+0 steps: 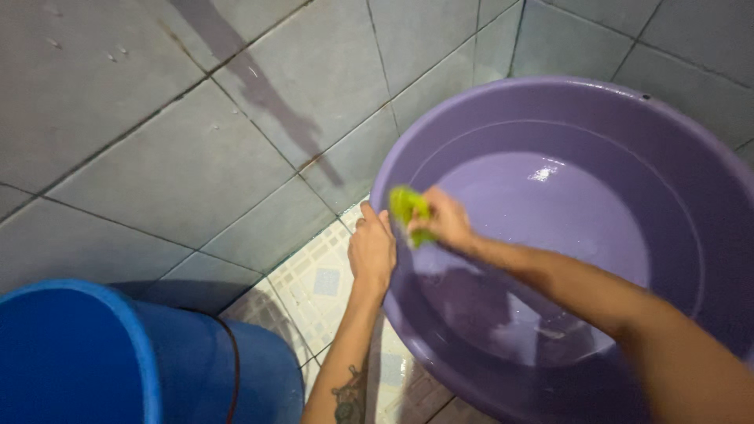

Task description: The person scrubs the inside and outside of a purple plastic basin using a handheld brush under running water from a tap.

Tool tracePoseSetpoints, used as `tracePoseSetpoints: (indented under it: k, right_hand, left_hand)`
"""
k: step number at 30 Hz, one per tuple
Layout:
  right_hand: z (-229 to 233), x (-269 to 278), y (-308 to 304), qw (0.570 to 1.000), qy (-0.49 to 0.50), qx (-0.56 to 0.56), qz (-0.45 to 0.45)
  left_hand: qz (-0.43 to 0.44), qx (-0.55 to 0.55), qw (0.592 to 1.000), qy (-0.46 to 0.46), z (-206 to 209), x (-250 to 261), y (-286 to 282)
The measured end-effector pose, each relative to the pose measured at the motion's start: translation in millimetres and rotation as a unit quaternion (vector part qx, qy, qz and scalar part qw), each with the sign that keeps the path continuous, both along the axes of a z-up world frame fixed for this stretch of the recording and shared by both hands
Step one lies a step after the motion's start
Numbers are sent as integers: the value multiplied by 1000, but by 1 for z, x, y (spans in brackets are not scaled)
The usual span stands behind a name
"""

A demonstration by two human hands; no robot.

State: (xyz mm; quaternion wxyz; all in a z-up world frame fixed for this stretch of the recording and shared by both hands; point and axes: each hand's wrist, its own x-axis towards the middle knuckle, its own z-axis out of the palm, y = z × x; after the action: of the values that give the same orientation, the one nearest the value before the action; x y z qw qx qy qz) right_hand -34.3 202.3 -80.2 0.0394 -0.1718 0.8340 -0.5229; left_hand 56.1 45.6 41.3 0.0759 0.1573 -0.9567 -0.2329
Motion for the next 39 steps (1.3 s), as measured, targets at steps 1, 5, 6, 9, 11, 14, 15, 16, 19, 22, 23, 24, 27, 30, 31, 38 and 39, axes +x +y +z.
tracePoseSetpoints:
  k: [1, 5, 6, 9, 11, 14, 15, 16, 19, 22, 23, 24, 27, 30, 31, 38, 39]
  right_hand:
    - [-3, -17, -3, 999, 8, -3, -45]
    - [-7, -67, 3, 975, 84, 59, -199]
    - [-8, -69, 4, 975, 85, 59, -199]
    - [-14, -61, 6, 971, 90, 12, -220]
    - [-14, -44, 6, 991, 50, 19, -120]
    - [-6, -12, -9, 992, -100, -63, -36]
    - [-2, -2, -12, 993, -98, -61, -35]
    - [1, 7, -14, 992, -95, -84, -15]
    - [6, 27, -23, 985, -67, -157, 21]
    - [2, 34, -29, 985, -23, -170, 14]
    - [-2, 35, -29, 991, -3, -133, -7]
    - [-6, 30, -28, 991, -5, -133, -9]
    - [-14, 0, -31, 979, 56, -184, -64]
    - [-8, -44, -19, 951, 154, -214, -163]
    - [-3, -59, -15, 943, 163, -231, -175]
    - [14, -117, 46, 854, 172, -109, -480]
    - [15, -118, 42, 853, 174, -112, -479]
  left_hand:
    - [6, -5, 1000, -15, 1, 4, 2]
    - [30, 22, 998, -55, 10, 32, 7]
    - [30, 32, 997, -67, 14, 44, 9]
    - [31, 31, 984, -172, 26, 82, 14]
    - [35, 20, 964, -262, 34, 88, 9]
    - [12, -36, 966, -254, 30, 78, -17]
    - [13, -44, 981, -189, 22, 61, -25]
    - [-5, -52, 995, -86, 12, 32, -30]
    - [-81, -10, 984, 161, -13, -58, -32]
    - [-77, 49, 988, 125, -24, -103, -29]
    - [-49, 56, 994, 76, -25, -106, -26]
    - [-50, 56, 994, 74, -25, -103, -22]
    - [-36, -35, 998, 48, -20, -68, -16]
    - [-66, -73, 995, 14, -8, -37, -15]
    - [-69, -84, 994, 2, -4, -32, -16]
    - [-46, -52, 997, -33, 14, 5, -13]
    - [-44, -53, 997, -29, 15, 7, -13]
